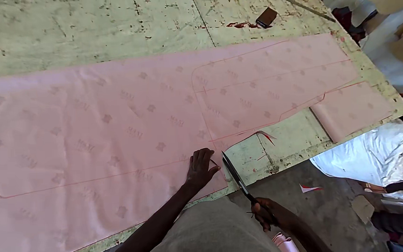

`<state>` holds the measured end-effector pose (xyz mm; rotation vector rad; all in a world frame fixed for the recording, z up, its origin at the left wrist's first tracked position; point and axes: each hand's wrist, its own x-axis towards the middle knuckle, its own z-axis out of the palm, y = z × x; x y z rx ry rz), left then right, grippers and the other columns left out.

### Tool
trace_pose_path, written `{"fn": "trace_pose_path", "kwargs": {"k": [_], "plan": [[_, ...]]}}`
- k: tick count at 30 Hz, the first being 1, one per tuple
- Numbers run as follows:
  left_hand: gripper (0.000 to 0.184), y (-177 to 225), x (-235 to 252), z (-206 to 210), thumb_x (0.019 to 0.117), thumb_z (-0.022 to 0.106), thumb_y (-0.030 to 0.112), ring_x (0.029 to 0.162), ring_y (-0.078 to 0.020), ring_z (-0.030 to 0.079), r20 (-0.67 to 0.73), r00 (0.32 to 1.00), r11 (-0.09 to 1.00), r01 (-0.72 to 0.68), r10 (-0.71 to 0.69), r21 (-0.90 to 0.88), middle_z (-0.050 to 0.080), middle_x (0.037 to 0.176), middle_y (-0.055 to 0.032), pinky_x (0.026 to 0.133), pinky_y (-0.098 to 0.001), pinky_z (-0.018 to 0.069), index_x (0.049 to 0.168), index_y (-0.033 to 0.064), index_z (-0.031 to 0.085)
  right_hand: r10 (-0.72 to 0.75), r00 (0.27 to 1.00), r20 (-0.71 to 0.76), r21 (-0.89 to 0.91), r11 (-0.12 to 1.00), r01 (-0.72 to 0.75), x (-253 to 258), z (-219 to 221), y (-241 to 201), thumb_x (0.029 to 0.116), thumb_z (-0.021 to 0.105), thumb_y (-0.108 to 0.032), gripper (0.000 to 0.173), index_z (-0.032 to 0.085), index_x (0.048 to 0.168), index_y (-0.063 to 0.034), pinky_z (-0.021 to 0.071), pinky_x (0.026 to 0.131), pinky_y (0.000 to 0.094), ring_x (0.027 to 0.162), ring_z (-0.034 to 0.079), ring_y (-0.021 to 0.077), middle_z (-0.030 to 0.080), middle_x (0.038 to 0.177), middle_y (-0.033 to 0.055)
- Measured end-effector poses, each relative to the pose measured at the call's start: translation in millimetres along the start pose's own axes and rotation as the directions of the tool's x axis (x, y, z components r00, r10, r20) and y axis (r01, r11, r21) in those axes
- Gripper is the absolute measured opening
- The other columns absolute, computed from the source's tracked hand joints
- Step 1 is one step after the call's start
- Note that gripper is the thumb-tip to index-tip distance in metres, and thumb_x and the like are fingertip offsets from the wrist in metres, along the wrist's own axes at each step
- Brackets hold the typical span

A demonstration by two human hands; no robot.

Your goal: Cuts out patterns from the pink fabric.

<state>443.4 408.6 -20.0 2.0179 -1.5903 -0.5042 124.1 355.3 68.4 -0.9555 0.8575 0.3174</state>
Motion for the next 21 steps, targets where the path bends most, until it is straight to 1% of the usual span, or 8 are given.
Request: {"fn": "trace_pose_path", "kwargs": {"k": [3, 5, 7, 10, 13, 15, 17, 21], "plan": [[0.068, -1.5, -4.9, 2.8, 0.0861, 0.076, 0.055, 0.136, -0.0311, 0.045, -0.044, 0.999, 0.999, -0.029, 0.028, -0.024, 0.053, 0.144, -0.0053, 0.103, -0.0515, 0.0449, 0.138, 0.0149, 0.058, -0.049, 0.998, -0.035, -0.008, 0.999, 0.049, 20.5, 9.2, -5.7, 0.0830, 0.071, -0.071, 0.063, 0.056, 0.099, -0.0124, 0.0514, 0.051, 0.0267, 0.052, 0.055, 0.0108, 0.054, 0.067, -0.0016], [0.067, -2.4, -4.4, 3.8, 0.0868, 0.076, 0.053, 0.135, -0.0312, 0.046, -0.061, 0.998, 0.999, -0.035, 0.032, -0.042, 0.053, 0.145, -0.0063, 0.103, -0.0518, 0.0443, 0.138, 0.0137, 0.057, -0.060, 0.995, -0.073, -0.030, 0.998, 0.058, 27.5, 16.2, -7.3, 0.0855, 0.070, -0.067, 0.058, 0.055, 0.099, -0.0130, 0.0480, 0.050, 0.0240, 0.051, 0.052, 0.0083, 0.052, 0.067, -0.0031], [0.059, -4.8, -3.5, 3.5, 0.0897, 0.075, 0.042, 0.133, -0.0312, 0.049, -0.078, 0.996, 0.997, -0.041, 0.036, -0.069, 0.055, 0.143, -0.0078, 0.103, -0.0521, 0.0452, 0.137, 0.0120, 0.058, -0.072, 0.988, -0.140, -0.046, 0.997, 0.066, 33.3, 23.8, -5.6, 0.0860, 0.071, -0.065, 0.054, 0.056, 0.096, -0.0137, 0.0444, 0.048, 0.0224, 0.049, 0.049, 0.0063, 0.051, 0.065, -0.0046], [0.038, -7.8, 0.9, -1.4, 0.0952, 0.068, 0.018, 0.127, -0.0317, 0.053, -0.085, 0.995, 0.994, -0.051, 0.043, -0.094, 0.060, 0.135, -0.0095, 0.101, -0.0514, 0.0483, 0.132, 0.0090, 0.062, -0.106, 0.967, -0.231, -0.044, 0.994, 0.098, 43.3, 29.6, 1.8, 0.0866, 0.073, -0.062, 0.052, 0.058, 0.087, -0.0126, 0.0413, 0.044, 0.0240, 0.046, 0.045, 0.0073, 0.049, 0.061, -0.0037], [0.025, -12.1, 6.5, -4.0, 0.0991, 0.060, 0.012, 0.121, -0.0295, 0.058, -0.097, 0.992, 0.993, -0.090, 0.083, -0.072, 0.064, 0.125, -0.0089, 0.098, -0.0467, 0.0510, 0.122, 0.0089, 0.069, -0.114, 0.963, -0.244, -0.041, 0.993, 0.107, 44.8, 29.7, 6.5, 0.0879, 0.073, -0.059, 0.049, 0.057, 0.084, -0.0126, 0.0406, 0.043, 0.0241, 0.044, 0.045, 0.0073, 0.048, 0.059, -0.0035], [0.020, -14.9, 6.9, -3.1, 0.1017, 0.058, 0.013, 0.116, -0.0274, 0.059, -0.120, 0.988, 0.991, -0.105, 0.095, -0.077, 0.066, 0.120, -0.0081, 0.098, -0.0440, 0.0510, 0.115, 0.0083, 0.072, -0.106, 0.965, -0.239, -0.039, 0.994, 0.099, 42.2, 31.5, 8.0, 0.0869, 0.072, -0.062, 0.052, 0.058, 0.084, -0.0125, 0.0403, 0.043, 0.0240, 0.045, 0.044, 0.0073, 0.048, 0.060, -0.0033], [0.017, -18.0, 8.5, -0.4, 0.1023, 0.058, 0.013, 0.114, -0.0258, 0.060, -0.152, 0.983, 0.988, -0.121, 0.106, -0.093, 0.067, 0.118, -0.0073, 0.098, -0.0419, 0.0510, 0.110, 0.0080, 0.072, -0.094, 0.970, -0.224, -0.048, 0.995, 0.086, 41.5, 32.0, 2.8, 0.0865, 0.071, -0.065, 0.054, 0.058, 0.088, -0.0129, 0.0405, 0.045, 0.0242, 0.047, 0.045, 0.0074, 0.048, 0.062, -0.0033], [0.017, -19.1, 6.1, -0.3, 0.1016, 0.060, 0.012, 0.116, -0.0262, 0.060, -0.163, 0.982, 0.980, -0.123, 0.097, -0.156, 0.067, 0.119, -0.0078, 0.102, -0.0424, 0.0497, 0.110, 0.0072, 0.074, -0.084, 0.978, -0.192, -0.029, 0.996, 0.080, 56.0, 34.8, -20.9, 0.0900, 0.068, -0.061, 0.052, 0.055, 0.097, -0.0119, 0.0436, 0.049, 0.0229, 0.051, 0.049, 0.0066, 0.050, 0.066, -0.0041]]}}
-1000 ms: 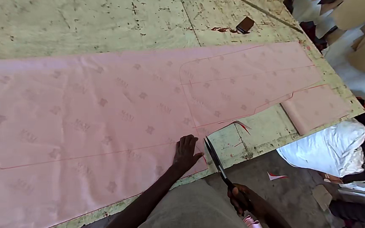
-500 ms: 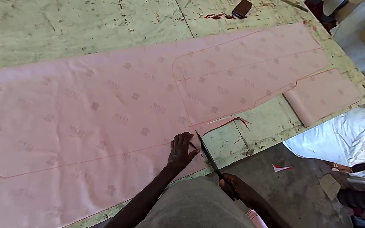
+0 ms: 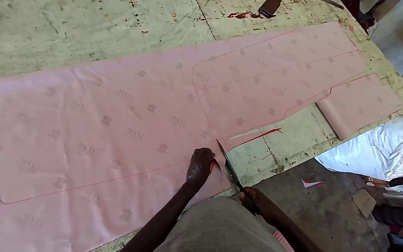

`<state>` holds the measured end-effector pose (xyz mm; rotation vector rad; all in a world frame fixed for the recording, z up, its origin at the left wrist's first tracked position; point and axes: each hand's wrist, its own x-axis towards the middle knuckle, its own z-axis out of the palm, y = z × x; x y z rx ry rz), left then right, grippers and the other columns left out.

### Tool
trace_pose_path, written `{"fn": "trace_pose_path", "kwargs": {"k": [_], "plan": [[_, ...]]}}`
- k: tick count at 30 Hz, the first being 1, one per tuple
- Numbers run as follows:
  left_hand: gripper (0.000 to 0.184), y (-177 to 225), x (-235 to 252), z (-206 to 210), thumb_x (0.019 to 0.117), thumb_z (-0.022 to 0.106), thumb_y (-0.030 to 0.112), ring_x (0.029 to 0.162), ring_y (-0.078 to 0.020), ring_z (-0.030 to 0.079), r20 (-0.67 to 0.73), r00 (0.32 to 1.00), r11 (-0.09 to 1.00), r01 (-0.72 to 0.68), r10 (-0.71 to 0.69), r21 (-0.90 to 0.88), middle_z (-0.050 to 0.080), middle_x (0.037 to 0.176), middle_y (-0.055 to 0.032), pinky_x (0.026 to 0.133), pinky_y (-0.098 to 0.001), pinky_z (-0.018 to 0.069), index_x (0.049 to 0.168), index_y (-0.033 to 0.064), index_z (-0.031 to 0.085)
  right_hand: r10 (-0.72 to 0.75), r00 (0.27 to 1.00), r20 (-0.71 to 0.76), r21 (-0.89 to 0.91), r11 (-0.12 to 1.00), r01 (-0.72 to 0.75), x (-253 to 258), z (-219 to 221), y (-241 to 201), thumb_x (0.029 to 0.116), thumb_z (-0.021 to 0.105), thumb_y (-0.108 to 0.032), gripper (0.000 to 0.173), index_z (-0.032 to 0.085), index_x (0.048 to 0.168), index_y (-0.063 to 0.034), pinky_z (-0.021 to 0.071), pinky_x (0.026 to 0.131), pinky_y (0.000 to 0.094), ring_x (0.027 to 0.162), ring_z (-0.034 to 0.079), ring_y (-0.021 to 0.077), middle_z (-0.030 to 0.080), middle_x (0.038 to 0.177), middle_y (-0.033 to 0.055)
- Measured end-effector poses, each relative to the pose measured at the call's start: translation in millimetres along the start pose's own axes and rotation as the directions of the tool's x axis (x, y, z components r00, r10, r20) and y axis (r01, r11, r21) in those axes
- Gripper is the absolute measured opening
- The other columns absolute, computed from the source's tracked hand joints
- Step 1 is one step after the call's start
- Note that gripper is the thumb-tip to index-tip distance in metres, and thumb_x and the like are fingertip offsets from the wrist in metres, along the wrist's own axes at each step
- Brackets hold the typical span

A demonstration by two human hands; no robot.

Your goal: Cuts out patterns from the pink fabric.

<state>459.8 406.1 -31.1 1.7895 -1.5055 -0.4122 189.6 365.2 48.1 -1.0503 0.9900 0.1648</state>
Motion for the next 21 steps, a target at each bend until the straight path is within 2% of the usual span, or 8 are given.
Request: {"fn": "trace_pose_path", "kwargs": {"k": [2, 5, 8, 13, 15, 17, 21], "plan": [[0.015, 0.1, 1.8, -0.3, 0.1002, 0.062, 0.010, 0.115, -0.0257, 0.061, -0.020, 1.000, 0.999, 0.010, -0.011, -0.037, 0.068, 0.119, -0.0079, 0.103, -0.0419, 0.0495, 0.109, 0.0070, 0.074, -0.004, 1.000, -0.016, 0.027, 1.000, 0.005, 11.3, 3.5, -2.4, 0.0916, 0.068, -0.058, 0.050, 0.053, 0.096, -0.0112, 0.0437, 0.049, 0.0233, 0.050, 0.048, 0.0073, 0.049, 0.065, -0.0035], [0.014, -1.4, 2.9, -0.1, 0.0986, 0.064, 0.010, 0.114, -0.0244, 0.061, -0.047, 0.999, 0.996, 0.017, -0.021, -0.090, 0.068, 0.117, -0.0074, 0.102, -0.0402, 0.0503, 0.107, 0.0065, 0.075, -0.037, 0.994, -0.106, 0.007, 0.999, 0.038, 18.8, 7.6, 7.1, 0.0877, 0.074, -0.057, 0.050, 0.056, 0.088, -0.0107, 0.0417, 0.044, 0.0252, 0.045, 0.045, 0.0082, 0.048, 0.059, -0.0030], [0.014, -2.0, 2.9, -1.0, 0.0981, 0.065, 0.010, 0.111, -0.0220, 0.061, -0.044, 0.998, 0.994, 0.033, -0.038, -0.108, 0.068, 0.115, -0.0047, 0.099, -0.0384, 0.0508, 0.106, 0.0085, 0.075, -0.009, 0.995, -0.099, -0.022, 1.000, 0.006, 15.3, 4.3, 1.4, 0.0880, 0.073, -0.058, 0.051, 0.056, 0.091, -0.0106, 0.0429, 0.044, 0.0253, 0.046, 0.047, 0.0086, 0.050, 0.061, -0.0027], [0.014, -5.8, 1.3, 0.4, 0.0981, 0.064, 0.012, 0.111, -0.0190, 0.061, -0.046, 0.998, 0.988, 0.029, -0.036, -0.151, 0.068, 0.116, -0.0024, 0.100, -0.0364, 0.0504, 0.106, 0.0109, 0.077, 0.023, 0.999, -0.034, -0.001, 1.000, -0.023, 29.7, 2.3, -35.3, 0.0888, 0.069, -0.063, 0.055, 0.054, 0.098, -0.0110, 0.0494, 0.050, 0.0278, 0.051, 0.052, 0.0109, 0.052, 0.066, -0.0014], [0.016, -7.6, 0.3, 0.5, 0.0990, 0.063, 0.013, 0.113, -0.0179, 0.060, -0.032, 0.998, 0.984, 0.052, -0.058, -0.170, 0.067, 0.117, -0.0012, 0.100, -0.0352, 0.0505, 0.107, 0.0122, 0.077, 0.019, 0.999, -0.039, 0.032, 0.999, -0.018, 41.0, 4.2, -38.0, 0.0901, 0.069, -0.059, 0.051, 0.054, 0.096, -0.0109, 0.0498, 0.050, 0.0289, 0.049, 0.052, 0.0117, 0.051, 0.064, -0.0013], [0.017, -8.9, 0.8, 1.1, 0.0996, 0.062, 0.015, 0.113, -0.0170, 0.060, -0.014, 0.997, 0.981, 0.072, -0.076, -0.182, 0.067, 0.118, -0.0003, 0.099, -0.0345, 0.0507, 0.106, 0.0133, 0.077, 0.011, 0.996, -0.084, 0.054, 0.999, -0.007, 48.7, 6.5, -31.2, 0.0889, 0.074, -0.053, 0.047, 0.055, 0.092, -0.0098, 0.0478, 0.044, 0.0287, 0.045, 0.050, 0.0118, 0.050, 0.060, -0.0008], [0.020, -9.4, 0.8, -0.3, 0.1011, 0.059, 0.016, 0.114, -0.0177, 0.062, 0.012, 0.995, 0.971, 0.099, -0.098, -0.219, 0.070, 0.116, -0.0021, 0.101, -0.0353, 0.0513, 0.106, 0.0127, 0.078, 0.016, 0.998, -0.062, 0.058, 0.998, -0.013, 46.8, 6.9, -38.6, 0.0880, 0.073, -0.057, 0.052, 0.056, 0.093, -0.0088, 0.0481, 0.045, 0.0276, 0.046, 0.052, 0.0119, 0.053, 0.062, 0.0004]]}}
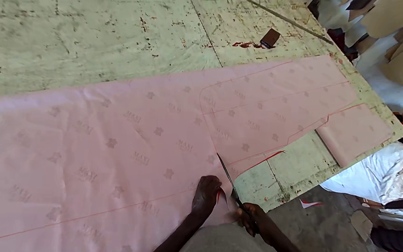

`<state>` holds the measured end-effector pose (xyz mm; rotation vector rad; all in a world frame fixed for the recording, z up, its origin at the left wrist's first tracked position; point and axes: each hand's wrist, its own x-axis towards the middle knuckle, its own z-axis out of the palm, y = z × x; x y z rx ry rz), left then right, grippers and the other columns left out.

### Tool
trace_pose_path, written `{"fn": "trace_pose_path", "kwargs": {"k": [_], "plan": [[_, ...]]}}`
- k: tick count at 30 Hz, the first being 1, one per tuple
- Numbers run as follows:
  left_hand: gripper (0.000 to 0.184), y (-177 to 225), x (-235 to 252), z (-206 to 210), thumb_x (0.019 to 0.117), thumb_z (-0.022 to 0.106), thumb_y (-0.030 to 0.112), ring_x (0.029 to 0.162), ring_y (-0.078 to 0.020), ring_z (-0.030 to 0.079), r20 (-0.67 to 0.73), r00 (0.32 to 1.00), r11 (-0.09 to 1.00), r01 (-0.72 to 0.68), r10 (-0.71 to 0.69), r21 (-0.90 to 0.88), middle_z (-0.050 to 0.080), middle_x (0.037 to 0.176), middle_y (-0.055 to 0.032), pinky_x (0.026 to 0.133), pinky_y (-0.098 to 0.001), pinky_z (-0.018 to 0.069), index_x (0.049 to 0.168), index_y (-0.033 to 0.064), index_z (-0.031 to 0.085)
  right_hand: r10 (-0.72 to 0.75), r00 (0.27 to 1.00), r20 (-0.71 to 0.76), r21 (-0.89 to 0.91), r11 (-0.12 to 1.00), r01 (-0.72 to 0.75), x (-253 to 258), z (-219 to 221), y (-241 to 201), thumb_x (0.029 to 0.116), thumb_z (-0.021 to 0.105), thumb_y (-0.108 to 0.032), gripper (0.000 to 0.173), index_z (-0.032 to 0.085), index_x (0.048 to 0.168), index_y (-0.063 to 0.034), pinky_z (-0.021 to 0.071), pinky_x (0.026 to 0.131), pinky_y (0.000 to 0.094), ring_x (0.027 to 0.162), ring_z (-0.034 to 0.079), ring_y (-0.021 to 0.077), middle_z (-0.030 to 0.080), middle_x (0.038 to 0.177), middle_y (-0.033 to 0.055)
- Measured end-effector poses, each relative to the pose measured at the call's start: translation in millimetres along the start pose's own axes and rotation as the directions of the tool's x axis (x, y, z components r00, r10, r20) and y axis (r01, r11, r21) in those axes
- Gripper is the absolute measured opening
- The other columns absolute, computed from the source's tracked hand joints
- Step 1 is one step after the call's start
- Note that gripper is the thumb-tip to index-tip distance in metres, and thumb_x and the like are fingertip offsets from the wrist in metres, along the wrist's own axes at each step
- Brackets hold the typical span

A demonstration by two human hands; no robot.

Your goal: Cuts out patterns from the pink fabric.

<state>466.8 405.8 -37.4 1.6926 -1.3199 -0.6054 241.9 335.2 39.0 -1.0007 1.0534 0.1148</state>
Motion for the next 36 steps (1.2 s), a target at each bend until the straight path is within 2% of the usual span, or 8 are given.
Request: {"fn": "trace_pose_path", "kwargs": {"k": [5, 10, 16, 22, 25, 29, 33, 36], "plan": [[0.019, 0.9, -0.6, -1.4, 0.1003, 0.059, 0.014, 0.114, -0.0175, 0.062, -0.025, 0.999, 0.999, -0.022, 0.021, -0.041, 0.070, 0.115, -0.0027, 0.102, -0.0329, 0.0506, 0.106, 0.0123, 0.077, -0.008, 0.998, 0.063, -0.004, 1.000, 0.009, 28.0, 1.1, -39.8, 0.0947, 0.064, -0.052, 0.043, 0.055, 0.101, -0.0104, 0.0513, 0.052, 0.0299, 0.053, 0.055, 0.0126, 0.054, 0.069, -0.0002], [0.018, -1.8, 1.0, -0.3, 0.0991, 0.060, 0.014, 0.112, -0.0172, 0.063, -0.043, 0.999, 0.998, -0.027, 0.025, -0.060, 0.071, 0.113, -0.0027, 0.100, -0.0329, 0.0508, 0.105, 0.0116, 0.078, -0.031, 1.000, -0.004, 0.045, 0.999, 0.031, 40.6, 5.3, -30.4, 0.0897, 0.075, -0.049, 0.043, 0.056, 0.091, -0.0097, 0.0498, 0.045, 0.0310, 0.045, 0.051, 0.0130, 0.050, 0.060, -0.0004], [0.019, -0.8, 1.0, -2.2, 0.0993, 0.059, 0.013, 0.111, -0.0161, 0.062, -0.053, 0.998, 0.994, -0.034, 0.029, -0.105, 0.070, 0.113, -0.0014, 0.099, -0.0329, 0.0504, 0.104, 0.0128, 0.077, -0.036, 0.998, 0.042, -0.024, 0.999, 0.037, 59.4, 4.4, -75.2, 0.1007, 0.058, -0.050, 0.041, 0.055, 0.102, -0.0100, 0.0529, 0.053, 0.0306, 0.053, 0.055, 0.0130, 0.053, 0.068, -0.0005], [0.020, -1.8, -0.6, -4.1, 0.0999, 0.058, 0.015, 0.112, -0.0146, 0.062, -0.062, 0.998, 0.986, -0.022, 0.012, -0.165, 0.070, 0.113, 0.0005, 0.099, -0.0326, 0.0506, 0.105, 0.0144, 0.077, -0.043, 0.999, -0.014, 0.023, 0.999, 0.044, 75.9, 10.4, -77.6, 0.0942, 0.071, -0.048, 0.042, 0.056, 0.096, -0.0084, 0.0525, 0.046, 0.0317, 0.045, 0.053, 0.0140, 0.052, 0.062, 0.0008], [0.019, -2.3, -0.2, -4.0, 0.0987, 0.060, 0.014, 0.112, -0.0151, 0.062, -0.078, 0.997, 0.978, -0.013, -0.004, -0.209, 0.070, 0.114, -0.0005, 0.100, -0.0326, 0.0509, 0.103, 0.0126, 0.078, -0.033, 0.999, 0.010, 0.012, 0.999, 0.033, 78.0, 9.7, -92.1, 0.1000, 0.063, -0.047, 0.038, 0.055, 0.099, -0.0093, 0.0528, 0.048, 0.0302, 0.048, 0.054, 0.0131, 0.052, 0.064, 0.0001], [0.018, -4.5, -1.4, -4.7, 0.0970, 0.061, 0.012, 0.114, -0.0140, 0.061, -0.086, 0.996, 0.964, -0.024, 0.001, -0.267, 0.071, 0.115, 0.0008, 0.101, -0.0318, 0.0500, 0.102, 0.0126, 0.078, -0.069, 0.997, 0.044, -0.047, 0.996, 0.072, 101.6, 13.0, -121.0, 0.1019, 0.053, -0.057, 0.047, 0.057, 0.095, -0.0111, 0.0474, 0.048, 0.0259, 0.050, 0.050, 0.0098, 0.052, 0.067, -0.0015], [0.018, -4.6, -2.8, -6.9, 0.0958, 0.061, 0.011, 0.113, -0.0146, 0.062, -0.098, 0.995, 0.955, -0.022, -0.007, -0.295, 0.071, 0.114, -0.0005, 0.101, -0.0325, 0.0505, 0.102, 0.0110, 0.078, -0.130, 0.991, -0.026, 0.018, 0.991, 0.131, 118.2, 17.4, -108.9, 0.0974, 0.068, -0.046, 0.038, 0.056, 0.092, -0.0101, 0.0432, 0.045, 0.0233, 0.046, 0.047, 0.0084, 0.050, 0.062, -0.0020], [0.017, -6.1, -3.1, -5.9, 0.0956, 0.062, 0.010, 0.112, -0.0142, 0.062, -0.114, 0.994, 0.953, -0.038, 0.004, -0.299, 0.071, 0.114, -0.0007, 0.100, -0.0316, 0.0506, 0.101, 0.0112, 0.078, -0.111, 0.994, -0.010, 0.022, 0.994, 0.111, 118.0, 15.8, -114.0, 0.0990, 0.065, -0.046, 0.039, 0.055, 0.094, -0.0096, 0.0464, 0.046, 0.0240, 0.047, 0.051, 0.0095, 0.052, 0.063, -0.0009]]}}
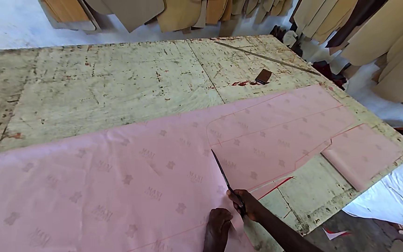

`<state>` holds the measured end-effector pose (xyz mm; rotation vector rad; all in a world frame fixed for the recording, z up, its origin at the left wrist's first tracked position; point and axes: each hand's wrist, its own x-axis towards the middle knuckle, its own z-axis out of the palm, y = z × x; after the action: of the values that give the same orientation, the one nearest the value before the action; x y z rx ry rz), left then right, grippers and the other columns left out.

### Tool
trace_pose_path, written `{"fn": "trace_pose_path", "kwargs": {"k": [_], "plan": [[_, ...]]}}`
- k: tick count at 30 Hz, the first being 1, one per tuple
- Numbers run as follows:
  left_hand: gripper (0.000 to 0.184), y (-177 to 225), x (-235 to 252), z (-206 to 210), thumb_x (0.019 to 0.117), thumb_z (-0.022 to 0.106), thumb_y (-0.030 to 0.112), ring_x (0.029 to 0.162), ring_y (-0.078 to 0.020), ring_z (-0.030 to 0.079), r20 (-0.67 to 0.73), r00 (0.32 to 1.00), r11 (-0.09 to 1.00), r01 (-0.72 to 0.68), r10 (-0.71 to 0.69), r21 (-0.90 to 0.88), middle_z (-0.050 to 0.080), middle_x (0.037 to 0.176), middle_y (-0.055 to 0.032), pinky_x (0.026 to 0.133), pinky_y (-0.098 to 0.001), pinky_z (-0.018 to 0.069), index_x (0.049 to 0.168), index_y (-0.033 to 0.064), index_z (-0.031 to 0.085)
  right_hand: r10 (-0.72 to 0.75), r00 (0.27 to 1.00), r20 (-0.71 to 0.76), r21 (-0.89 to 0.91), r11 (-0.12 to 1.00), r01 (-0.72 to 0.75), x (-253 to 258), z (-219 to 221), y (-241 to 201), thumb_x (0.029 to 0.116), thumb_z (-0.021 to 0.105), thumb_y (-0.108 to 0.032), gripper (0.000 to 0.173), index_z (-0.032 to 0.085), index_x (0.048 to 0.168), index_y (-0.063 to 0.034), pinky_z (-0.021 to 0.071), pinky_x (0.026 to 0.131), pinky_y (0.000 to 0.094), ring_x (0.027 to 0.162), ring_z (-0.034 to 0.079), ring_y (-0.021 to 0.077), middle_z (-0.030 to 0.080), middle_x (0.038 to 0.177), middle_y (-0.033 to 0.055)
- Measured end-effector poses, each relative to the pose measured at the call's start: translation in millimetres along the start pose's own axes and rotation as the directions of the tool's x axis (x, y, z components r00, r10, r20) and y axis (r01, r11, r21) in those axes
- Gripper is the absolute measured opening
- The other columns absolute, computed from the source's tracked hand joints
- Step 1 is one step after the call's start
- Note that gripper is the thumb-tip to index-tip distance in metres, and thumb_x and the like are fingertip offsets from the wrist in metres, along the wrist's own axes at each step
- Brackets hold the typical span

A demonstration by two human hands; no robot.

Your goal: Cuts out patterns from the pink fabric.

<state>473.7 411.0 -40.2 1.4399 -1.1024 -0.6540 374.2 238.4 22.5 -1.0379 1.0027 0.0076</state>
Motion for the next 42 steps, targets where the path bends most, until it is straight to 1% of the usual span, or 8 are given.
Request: {"fn": "trace_pose_path", "kwargs": {"k": [5, 10, 18, 22, 27, 36, 39, 42], "plan": [[0.017, 0.3, 2.4, 0.1, 0.0939, 0.063, 0.008, 0.113, -0.0153, 0.063, 0.013, 1.000, 1.000, -0.013, 0.013, 0.022, 0.072, 0.113, -0.0017, 0.101, -0.0323, 0.0512, 0.100, 0.0095, 0.078, 0.046, 0.999, -0.010, -0.037, 0.998, -0.047, 20.8, 4.9, -38.1, 0.0999, 0.060, -0.055, 0.045, 0.055, 0.095, -0.0101, 0.0493, 0.048, 0.0262, 0.049, 0.052, 0.0107, 0.051, 0.064, -0.0009], [0.016, 0.4, 1.2, -1.4, 0.0930, 0.064, 0.007, 0.112, -0.0148, 0.063, 0.021, 1.000, 1.000, -0.013, 0.013, 0.014, 0.072, 0.112, -0.0021, 0.100, -0.0314, 0.0513, 0.099, 0.0088, 0.078, -0.003, 0.999, -0.032, -0.002, 1.000, 0.003, 38.1, 6.3, -26.9, 0.0956, 0.069, -0.051, 0.044, 0.055, 0.094, -0.0089, 0.0497, 0.046, 0.0277, 0.046, 0.052, 0.0122, 0.051, 0.062, 0.0002], [0.016, 2.4, -1.1, -3.5, 0.0920, 0.064, 0.004, 0.112, -0.0170, 0.062, 0.037, 0.999, 1.000, -0.006, 0.005, 0.007, 0.071, 0.112, -0.0056, 0.101, -0.0314, 0.0505, 0.099, 0.0058, 0.079, 0.078, 0.996, -0.031, 0.060, 0.995, -0.076, 62.5, 23.9, -76.7, 0.1003, 0.055, -0.059, 0.049, 0.056, 0.090, -0.0112, 0.0495, 0.048, 0.0257, 0.048, 0.050, 0.0097, 0.048, 0.062, -0.0020], [0.015, 2.0, -0.6, -5.1, 0.0924, 0.065, 0.004, 0.111, -0.0177, 0.063, 0.041, 0.999, 1.000, -0.002, 0.001, 0.007, 0.072, 0.111, -0.0070, 0.101, -0.0317, 0.0505, 0.099, 0.0046, 0.079, 0.047, 0.996, -0.075, 0.096, 0.995, -0.040, 71.3, 24.8, -69.0, 0.0988, 0.063, -0.051, 0.044, 0.055, 0.090, -0.0096, 0.0491, 0.045, 0.0262, 0.045, 0.049, 0.0104, 0.047, 0.060, -0.0008], [0.017, 3.3, -0.2, -6.2, 0.0935, 0.064, 0.006, 0.111, -0.0185, 0.063, 0.062, 0.998, 1.000, 0.003, -0.003, 0.014, 0.072, 0.110, -0.0075, 0.101, -0.0332, 0.0495, 0.100, 0.0048, 0.079, 0.053, 0.997, -0.063, 0.114, 0.992, -0.046, 72.6, 27.8, -65.4, 0.0991, 0.060, -0.056, 0.047, 0.055, 0.092, -0.0096, 0.0521, 0.047, 0.0282, 0.047, 0.052, 0.0116, 0.049, 0.062, -0.0006], [0.013, 8.4, -5.4, -32.8, 0.0926, 0.064, -0.003, 0.103, -0.0161, 0.067, -0.031, 0.994, 0.896, 0.078, -0.102, -0.436, 0.070, 0.112, -0.0095, 0.089, -0.0310, 0.0586, 0.102, 0.0007, 0.073, 0.112, 0.992, -0.058, 0.308, 0.947, -0.089, 72.9, 59.6, -82.3, 0.1026, 0.055, -0.053, 0.045, 0.056, 0.093, -0.0094, 0.0506, 0.046, 0.0272, 0.046, 0.050, 0.0107, 0.047, 0.061, -0.0010], [0.012, 7.5, -11.4, -55.8, 0.0967, 0.064, 0.007, 0.109, -0.0156, 0.066, -0.084, 0.993, 0.916, 0.046, -0.087, -0.399, 0.070, 0.113, -0.0061, 0.095, -0.0329, 0.0567, 0.105, 0.0071, 0.072, 0.078, 0.994, -0.074, 0.319, 0.947, -0.050, 80.6, 65.8, -70.8, 0.1025, 0.057, -0.051, 0.043, 0.056, 0.093, -0.0090, 0.0501, 0.044, 0.0278, 0.045, 0.050, 0.0107, 0.048, 0.060, -0.0013], [0.010, 7.1, -18.8, -77.0, 0.0949, 0.065, 0.006, 0.111, -0.0156, 0.065, -0.112, 0.992, 0.982, 0.029, -0.051, -0.187, 0.070, 0.111, -0.0080, 0.099, -0.0325, 0.0541, 0.103, 0.0045, 0.070, 0.103, 0.992, -0.072, 0.338, 0.938, -0.073, 80.4, 73.1, -75.1, 0.1027, 0.055, -0.052, 0.044, 0.055, 0.095, -0.0088, 0.0516, 0.045, 0.0293, 0.046, 0.051, 0.0118, 0.048, 0.061, -0.0005]]}}
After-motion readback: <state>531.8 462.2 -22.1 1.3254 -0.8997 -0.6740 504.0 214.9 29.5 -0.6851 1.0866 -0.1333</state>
